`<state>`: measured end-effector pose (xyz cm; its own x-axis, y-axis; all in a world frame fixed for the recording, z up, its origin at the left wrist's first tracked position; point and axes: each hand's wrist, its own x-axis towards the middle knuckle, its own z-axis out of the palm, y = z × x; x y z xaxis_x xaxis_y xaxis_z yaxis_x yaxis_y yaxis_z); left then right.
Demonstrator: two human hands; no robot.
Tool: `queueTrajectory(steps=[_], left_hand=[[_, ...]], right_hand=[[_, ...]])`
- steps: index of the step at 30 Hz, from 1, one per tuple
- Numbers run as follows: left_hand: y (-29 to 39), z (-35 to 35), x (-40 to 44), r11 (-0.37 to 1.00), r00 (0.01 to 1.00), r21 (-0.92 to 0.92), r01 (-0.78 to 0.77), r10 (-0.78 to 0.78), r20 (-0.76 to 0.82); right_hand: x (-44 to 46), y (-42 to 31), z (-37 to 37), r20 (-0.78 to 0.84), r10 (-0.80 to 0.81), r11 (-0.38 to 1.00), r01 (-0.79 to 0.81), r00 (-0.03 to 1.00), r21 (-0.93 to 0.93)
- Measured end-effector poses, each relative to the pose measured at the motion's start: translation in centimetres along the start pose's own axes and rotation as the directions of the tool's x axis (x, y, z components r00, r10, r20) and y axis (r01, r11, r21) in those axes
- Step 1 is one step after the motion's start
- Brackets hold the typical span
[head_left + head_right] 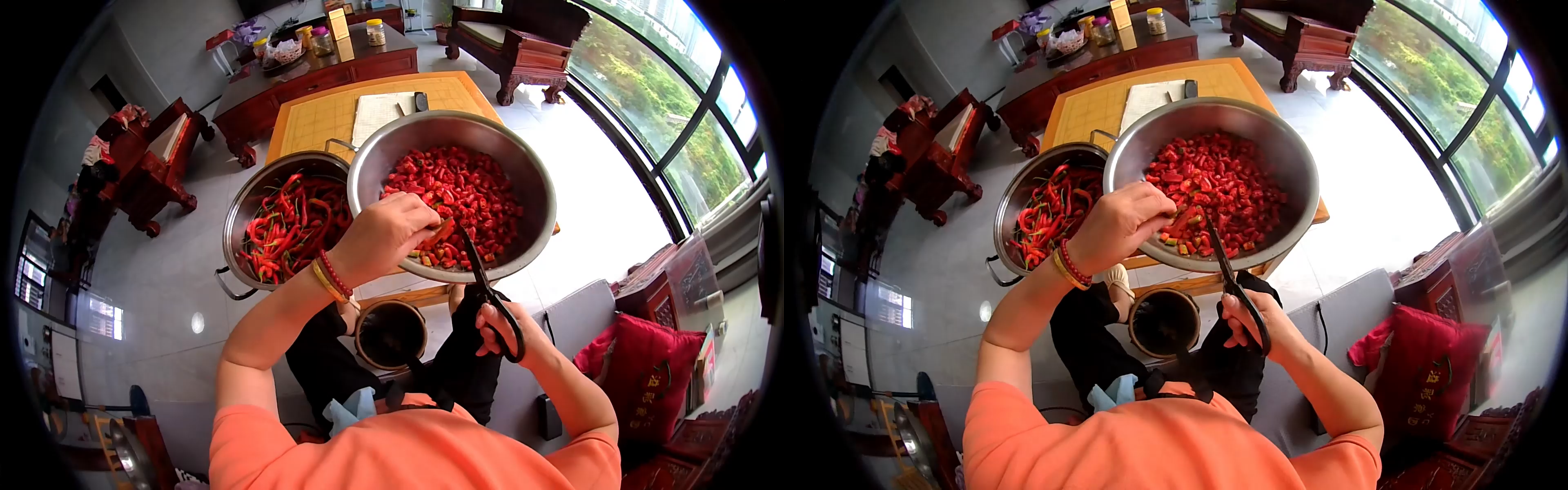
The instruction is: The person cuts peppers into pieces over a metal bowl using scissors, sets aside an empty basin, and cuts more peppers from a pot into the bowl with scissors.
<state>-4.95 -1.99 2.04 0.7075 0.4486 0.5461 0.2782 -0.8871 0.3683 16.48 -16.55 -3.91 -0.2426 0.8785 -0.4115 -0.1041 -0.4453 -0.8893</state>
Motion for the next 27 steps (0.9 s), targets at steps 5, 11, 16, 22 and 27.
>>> queueTrajectory(steps=[5,11,16,22,27], left_hand=[[0.0,0.4,0.2,1.000,1.000,0.003,-0.005,0.005,0.019],[0.9,1.2,0.4,0.994,0.997,-0.085,-0.063,0.066,0.029],[0.1,1.3,0.2,0.995,1.000,-0.095,0.015,-0.014,0.011],[-0.3,1.2,-0.2,0.963,0.980,-0.184,0.197,-0.195,0.026],[0.3,1.6,-0.2,0.944,0.978,-0.256,0.209,-0.205,0.044]], right_hand=[[-0.1,0.4,-0.5,-0.012,-0.011,0.985,0.009,1.000,-0.173],[0.1,-0.1,-0.2,-0.042,0.023,0.976,-0.032,0.999,-0.217],[-0.1,-0.3,0.0,-0.048,0.046,0.989,-0.053,0.998,-0.139],[-0.2,-0.2,-0.5,-0.150,-0.051,0.800,-0.049,0.987,-0.598],[0.0,-0.4,-0.3,-0.197,-0.100,0.748,-0.057,0.975,-0.661]])
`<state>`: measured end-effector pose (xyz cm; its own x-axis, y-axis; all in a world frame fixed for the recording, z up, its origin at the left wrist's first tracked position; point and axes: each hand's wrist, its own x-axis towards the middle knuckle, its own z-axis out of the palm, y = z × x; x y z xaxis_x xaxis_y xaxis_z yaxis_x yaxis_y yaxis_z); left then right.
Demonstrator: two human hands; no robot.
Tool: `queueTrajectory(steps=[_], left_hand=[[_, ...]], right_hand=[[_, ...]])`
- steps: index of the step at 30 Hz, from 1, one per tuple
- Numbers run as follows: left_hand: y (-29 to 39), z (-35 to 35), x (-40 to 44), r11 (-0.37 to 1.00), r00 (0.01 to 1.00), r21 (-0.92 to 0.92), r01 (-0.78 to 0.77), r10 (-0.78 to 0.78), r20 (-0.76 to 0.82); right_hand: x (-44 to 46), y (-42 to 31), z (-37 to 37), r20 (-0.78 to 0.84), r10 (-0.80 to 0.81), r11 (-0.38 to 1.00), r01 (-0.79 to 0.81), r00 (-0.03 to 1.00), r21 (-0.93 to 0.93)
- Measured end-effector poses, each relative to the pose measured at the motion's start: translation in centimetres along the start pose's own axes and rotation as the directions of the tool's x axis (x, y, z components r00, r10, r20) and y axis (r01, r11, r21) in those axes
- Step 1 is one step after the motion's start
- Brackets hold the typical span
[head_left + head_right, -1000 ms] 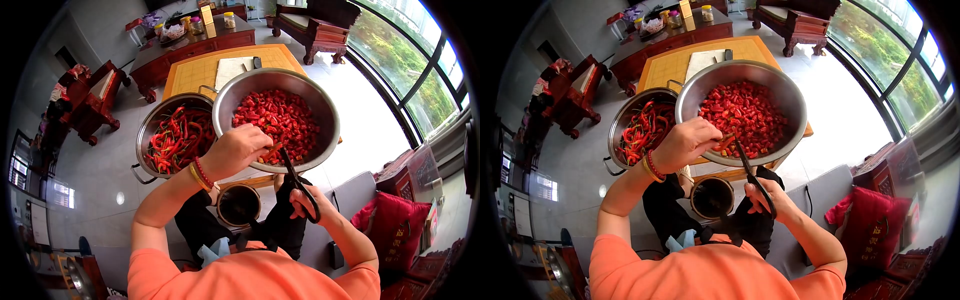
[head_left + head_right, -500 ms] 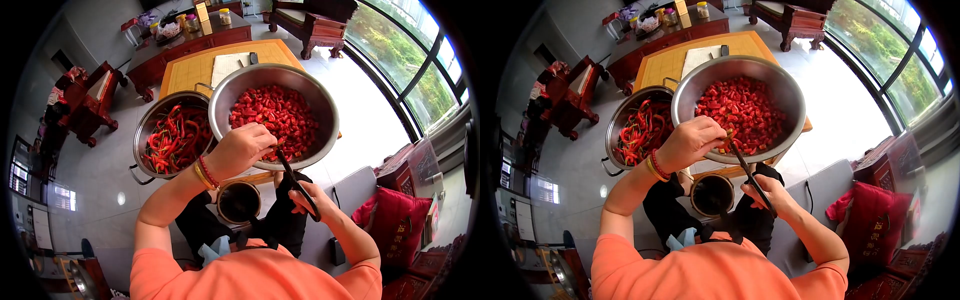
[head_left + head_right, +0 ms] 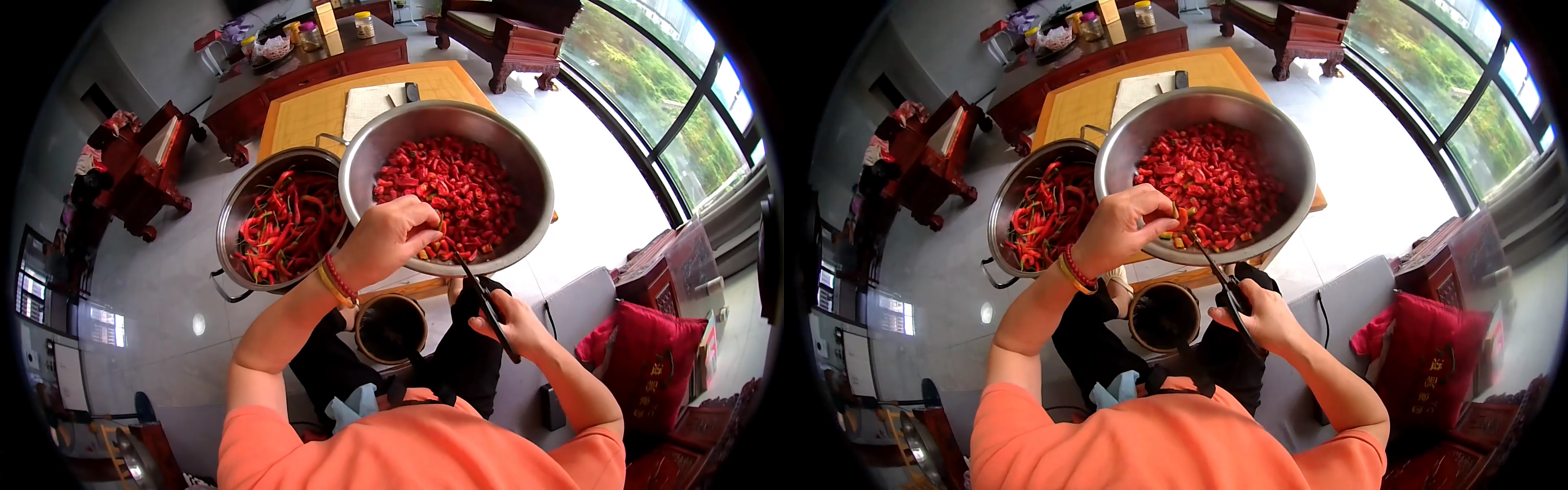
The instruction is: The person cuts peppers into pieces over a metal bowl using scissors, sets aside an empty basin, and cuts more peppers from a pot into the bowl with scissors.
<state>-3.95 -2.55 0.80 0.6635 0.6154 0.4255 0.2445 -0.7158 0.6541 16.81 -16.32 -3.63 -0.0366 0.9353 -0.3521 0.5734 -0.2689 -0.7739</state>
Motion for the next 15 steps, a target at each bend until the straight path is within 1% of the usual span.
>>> queueTrajectory(steps=[3,6,10,13,15], left_hand=[[0.0,0.0,-0.1,1.000,1.000,0.022,-0.020,0.020,-0.005],[0.0,0.1,-0.3,1.000,1.000,0.010,-0.005,0.005,0.001],[0.8,0.1,-0.5,1.000,0.999,-0.021,-0.022,0.023,0.042],[1.1,0.3,-0.6,0.999,0.997,-0.033,-0.036,0.038,0.064],[1.1,0.5,-0.6,0.998,0.995,-0.022,-0.067,0.068,0.077]], right_hand=[[-0.3,-0.3,-0.1,-0.042,-0.024,0.997,0.022,0.999,-0.068],[-0.6,-0.4,-0.1,-0.092,-0.041,0.988,0.027,0.995,-0.150],[-0.9,-0.7,-0.3,-0.154,-0.068,0.972,0.030,0.986,-0.231],[-0.9,-0.7,-0.3,-0.161,-0.066,0.974,0.029,0.985,-0.226],[-0.6,-0.1,-0.2,-0.171,-0.089,0.962,0.040,0.981,-0.270]])
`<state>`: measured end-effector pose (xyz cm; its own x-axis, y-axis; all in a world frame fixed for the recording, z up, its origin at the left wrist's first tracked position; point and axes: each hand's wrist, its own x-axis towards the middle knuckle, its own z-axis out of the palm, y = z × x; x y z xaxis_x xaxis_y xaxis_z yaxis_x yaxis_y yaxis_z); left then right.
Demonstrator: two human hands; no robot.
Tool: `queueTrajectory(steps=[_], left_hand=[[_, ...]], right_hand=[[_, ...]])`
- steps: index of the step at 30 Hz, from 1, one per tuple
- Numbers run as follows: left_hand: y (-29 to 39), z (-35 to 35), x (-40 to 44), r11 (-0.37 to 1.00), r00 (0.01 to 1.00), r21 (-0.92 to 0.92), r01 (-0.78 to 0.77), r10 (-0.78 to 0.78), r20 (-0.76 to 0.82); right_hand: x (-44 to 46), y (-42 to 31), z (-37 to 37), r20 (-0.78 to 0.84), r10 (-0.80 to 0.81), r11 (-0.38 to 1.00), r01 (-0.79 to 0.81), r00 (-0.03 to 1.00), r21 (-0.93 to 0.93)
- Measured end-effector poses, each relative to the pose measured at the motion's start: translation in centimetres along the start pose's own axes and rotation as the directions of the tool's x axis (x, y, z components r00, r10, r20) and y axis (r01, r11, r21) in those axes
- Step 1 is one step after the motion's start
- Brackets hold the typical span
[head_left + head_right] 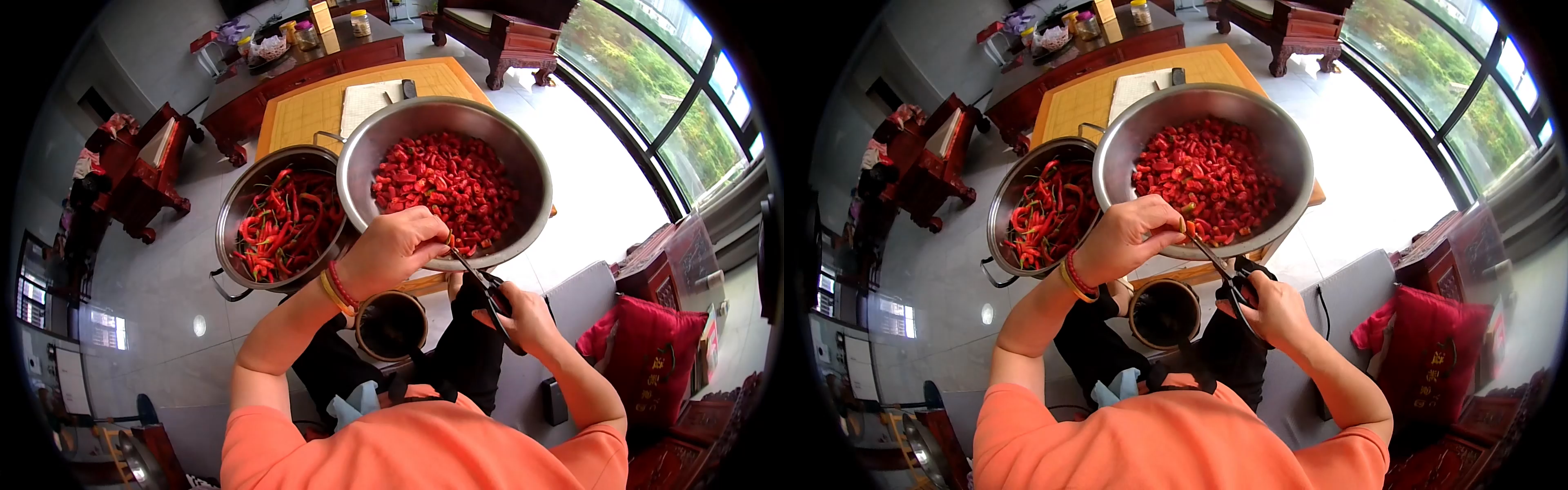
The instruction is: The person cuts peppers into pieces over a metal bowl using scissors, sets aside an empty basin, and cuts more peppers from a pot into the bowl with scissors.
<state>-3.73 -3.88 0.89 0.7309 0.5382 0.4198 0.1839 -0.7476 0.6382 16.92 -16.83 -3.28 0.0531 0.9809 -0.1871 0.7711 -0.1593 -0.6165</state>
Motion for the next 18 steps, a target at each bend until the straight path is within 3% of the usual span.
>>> queueTrajectory(steps=[1,4,6,10,13,14,18], left_hand=[[0.0,0.1,0.0,1.000,1.000,0.001,0.025,-0.025,0.003],[-0.4,0.3,-0.1,0.995,0.994,-0.003,0.102,-0.102,-0.032],[-0.9,0.5,-0.1,0.988,0.982,-0.019,0.152,-0.153,-0.111],[-1.6,0.6,-0.2,0.911,0.901,-0.288,0.295,-0.366,-0.234],[-2.3,1.2,-0.6,0.860,0.889,-0.453,0.236,-0.379,-0.256],[-2.2,1.4,-0.7,0.833,0.884,-0.497,0.241,-0.400,-0.242],[-2.1,2.6,-1.1,0.750,0.881,-0.613,0.246,-0.437,-0.181]], right_hand=[[0.1,0.3,0.1,-0.007,-0.011,1.000,0.010,1.000,-0.022],[0.4,1.0,0.2,0.109,0.080,0.983,-0.096,0.991,0.157],[0.2,0.7,-0.2,0.205,0.106,0.906,-0.180,0.973,0.383],[-0.2,1.5,0.6,0.335,0.011,0.707,-0.244,0.942,0.664],[-0.4,1.2,1.0,0.364,-0.025,0.784,-0.208,0.931,0.585],[-0.4,0.9,1.3,0.358,-0.004,0.738,-0.238,0.934,0.631],[-0.1,0.8,1.5,0.320,0.008,0.788,-0.203,0.947,0.581]])
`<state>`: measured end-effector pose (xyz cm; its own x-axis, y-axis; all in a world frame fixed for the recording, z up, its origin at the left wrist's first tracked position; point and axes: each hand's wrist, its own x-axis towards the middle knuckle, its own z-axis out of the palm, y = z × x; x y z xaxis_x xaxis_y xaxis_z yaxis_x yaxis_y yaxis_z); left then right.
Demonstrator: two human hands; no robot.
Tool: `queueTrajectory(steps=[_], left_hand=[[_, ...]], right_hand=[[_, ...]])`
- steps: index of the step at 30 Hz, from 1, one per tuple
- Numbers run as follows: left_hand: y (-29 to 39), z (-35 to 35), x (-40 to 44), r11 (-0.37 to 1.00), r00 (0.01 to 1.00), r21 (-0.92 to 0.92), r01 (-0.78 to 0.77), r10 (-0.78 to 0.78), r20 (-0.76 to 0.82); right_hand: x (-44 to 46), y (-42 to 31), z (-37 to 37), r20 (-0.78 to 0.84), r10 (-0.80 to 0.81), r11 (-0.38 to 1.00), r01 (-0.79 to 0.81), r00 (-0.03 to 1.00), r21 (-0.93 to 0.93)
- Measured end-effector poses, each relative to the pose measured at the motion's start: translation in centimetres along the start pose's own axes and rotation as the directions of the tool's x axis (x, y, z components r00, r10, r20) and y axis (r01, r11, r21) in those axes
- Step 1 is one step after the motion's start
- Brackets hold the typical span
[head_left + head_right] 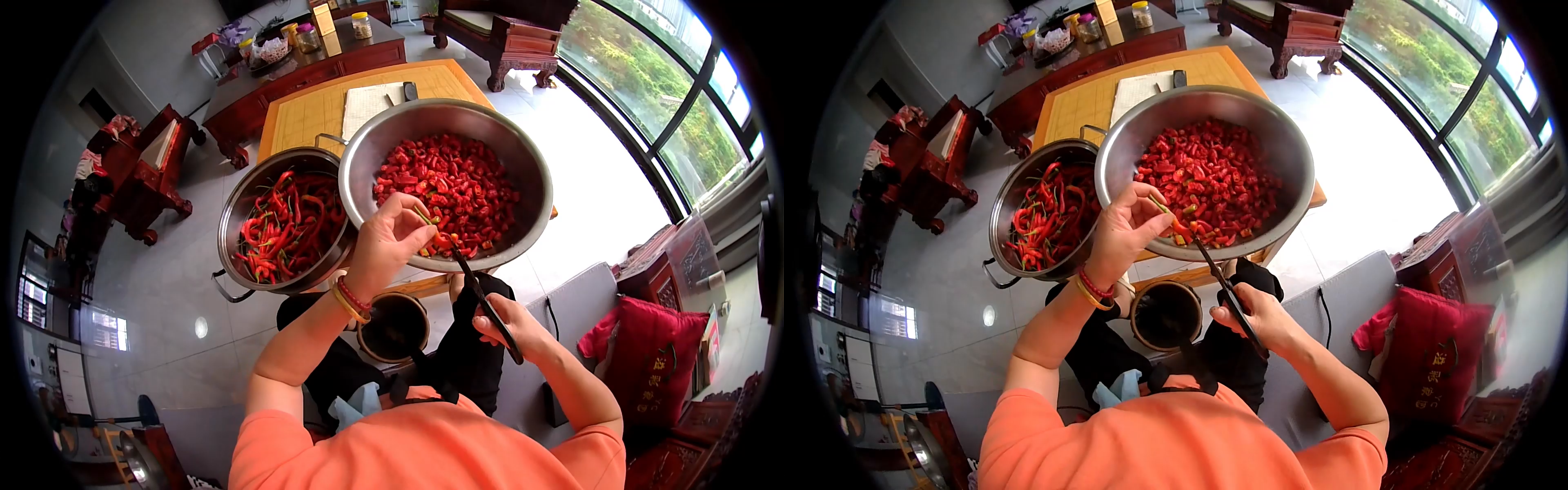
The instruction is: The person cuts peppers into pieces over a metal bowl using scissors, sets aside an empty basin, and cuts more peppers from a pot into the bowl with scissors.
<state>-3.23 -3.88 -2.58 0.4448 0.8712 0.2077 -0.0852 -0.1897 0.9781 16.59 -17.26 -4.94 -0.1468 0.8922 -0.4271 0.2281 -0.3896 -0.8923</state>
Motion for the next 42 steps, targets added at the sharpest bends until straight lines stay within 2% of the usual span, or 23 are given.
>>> queueTrajectory(steps=[2,5,8,11,15,18,24,28,34,37,40,42], left_hand=[[-0.1,0.2,-0.3,1.000,1.000,-0.008,0.015,-0.015,0.009],[0.3,0.3,-0.4,0.992,0.997,-0.108,0.067,-0.064,0.034],[0.0,-0.4,-0.3,0.996,0.997,0.052,0.072,-0.073,0.033],[0.1,-0.5,-0.6,0.999,0.998,-0.020,0.042,-0.043,-0.055],[-1.1,-0.7,-0.5,0.994,0.977,-0.083,-0.070,0.052,-0.205],[-1.2,-0.2,-0.9,0.985,0.976,-0.166,-0.048,0.011,-0.216],[-0.6,1.7,-1.6,0.944,0.980,-0.328,-0.038,-0.028,-0.196],[-0.6,2.0,-2.0,0.940,0.990,-0.342,0.017,-0.063,-0.125],[-0.5,1.8,-2.0,0.999,0.992,-0.028,0.017,-0.021,-0.124],[-0.7,1.8,-2.0,0.999,0.987,0.036,-0.017,0.022,-0.161],[-1.1,1.8,-1.6,0.998,0.975,0.008,-0.057,0.058,-0.214],[-1.0,2.0,-1.6,0.990,0.960,0.110,-0.085,0.110,-0.256]], right_hand=[[0.0,-0.3,0.1,-0.020,0.003,1.000,-0.003,1.000,-0.020],[0.0,-0.2,0.3,-0.027,0.017,0.992,-0.013,0.999,0.123],[-0.2,-0.6,-0.3,0.051,0.053,0.985,-0.060,0.997,0.161],[-0.5,-0.9,-0.4,0.055,0.043,0.982,-0.052,0.998,0.181],[-0.6,-0.3,0.1,0.150,-0.038,0.955,-0.008,0.988,0.296],[-0.6,-0.4,0.6,0.228,-0.083,0.948,0.007,0.970,0.318],[-0.2,-0.3,1.0,0.267,-0.126,0.927,0.018,0.956,0.374],[-0.3,-0.6,1.7,0.211,-0.129,0.877,0.012,0.969,0.481],[-0.5,-0.8,1.5,0.165,-0.084,0.862,-0.011,0.983,0.507],[-0.7,-0.8,1.1,0.167,-0.059,0.877,-0.029,0.984,0.480],[-0.6,-0.9,1.2,0.164,-0.056,0.878,-0.029,0.985,0.478],[-0.7,-0.4,1.7,0.177,-0.086,0.873,-0.011,0.980,0.487]])
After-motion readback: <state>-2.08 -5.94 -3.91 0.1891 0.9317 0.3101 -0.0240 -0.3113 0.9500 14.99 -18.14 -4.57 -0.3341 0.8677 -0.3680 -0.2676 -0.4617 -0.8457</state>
